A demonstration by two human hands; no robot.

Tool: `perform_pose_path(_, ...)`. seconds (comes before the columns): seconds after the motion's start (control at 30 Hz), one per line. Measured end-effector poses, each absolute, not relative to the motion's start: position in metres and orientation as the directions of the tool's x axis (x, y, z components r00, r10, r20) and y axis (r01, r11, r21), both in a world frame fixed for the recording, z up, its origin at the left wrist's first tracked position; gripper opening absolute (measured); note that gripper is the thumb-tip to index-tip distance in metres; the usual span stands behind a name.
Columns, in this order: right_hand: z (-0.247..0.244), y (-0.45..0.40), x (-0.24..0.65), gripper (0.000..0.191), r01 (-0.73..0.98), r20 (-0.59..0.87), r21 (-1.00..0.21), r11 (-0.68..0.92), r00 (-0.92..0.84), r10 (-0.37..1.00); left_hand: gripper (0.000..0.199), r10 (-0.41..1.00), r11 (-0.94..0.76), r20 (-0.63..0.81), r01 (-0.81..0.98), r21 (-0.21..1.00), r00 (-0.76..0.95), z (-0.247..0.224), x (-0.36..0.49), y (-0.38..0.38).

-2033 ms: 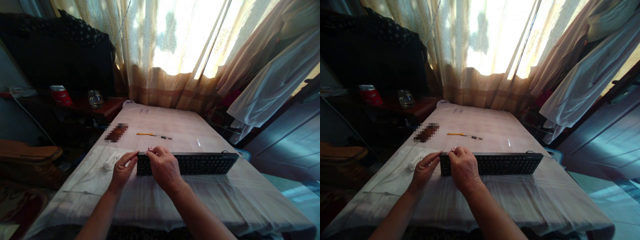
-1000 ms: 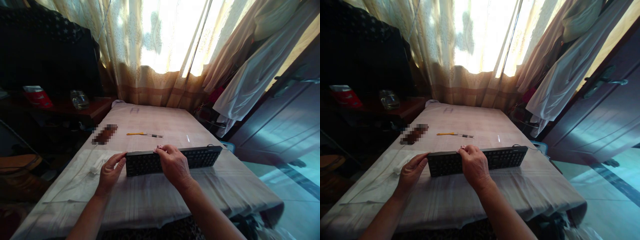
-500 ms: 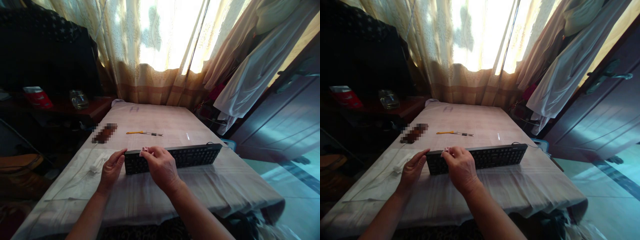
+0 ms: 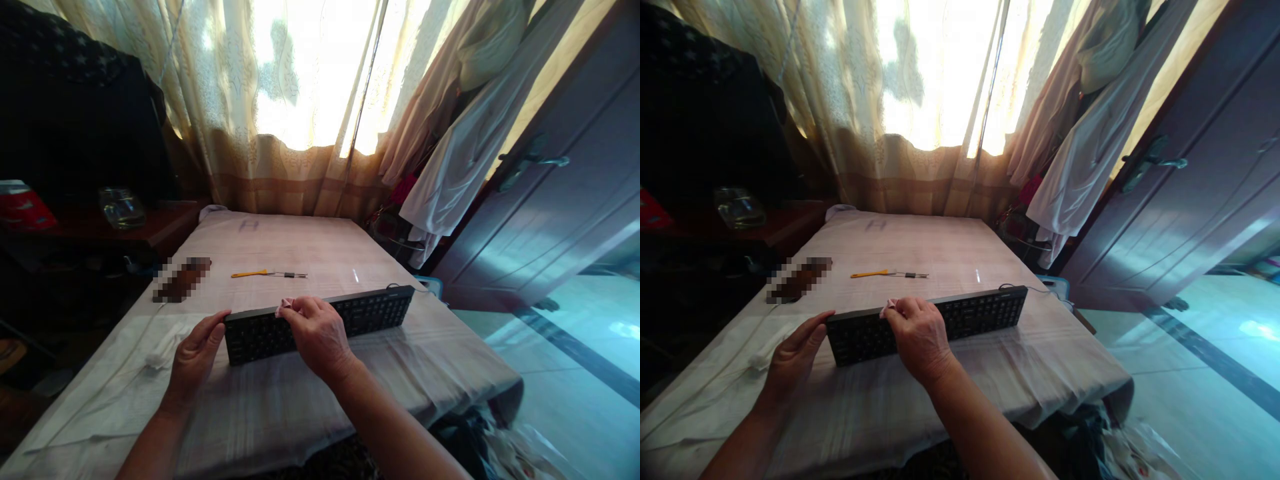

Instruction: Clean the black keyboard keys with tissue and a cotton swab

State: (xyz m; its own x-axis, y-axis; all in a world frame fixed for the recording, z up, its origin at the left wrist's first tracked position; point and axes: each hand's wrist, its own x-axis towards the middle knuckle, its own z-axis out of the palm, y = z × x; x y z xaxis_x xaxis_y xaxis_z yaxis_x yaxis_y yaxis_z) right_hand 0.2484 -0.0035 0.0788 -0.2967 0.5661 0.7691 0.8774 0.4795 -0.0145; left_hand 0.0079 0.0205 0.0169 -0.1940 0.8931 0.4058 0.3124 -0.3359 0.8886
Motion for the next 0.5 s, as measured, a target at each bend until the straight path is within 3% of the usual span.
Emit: perform_pose_path(0.5, 0.078, -0.008, 0.349, 0.024, 0.95, 0.716, -0.096, 0.298, -0.142, 0.683, 0.044, 0.906, -0.251, 0.335, 0.307, 0.918, -0.258, 0.002, -0.002, 0.029)
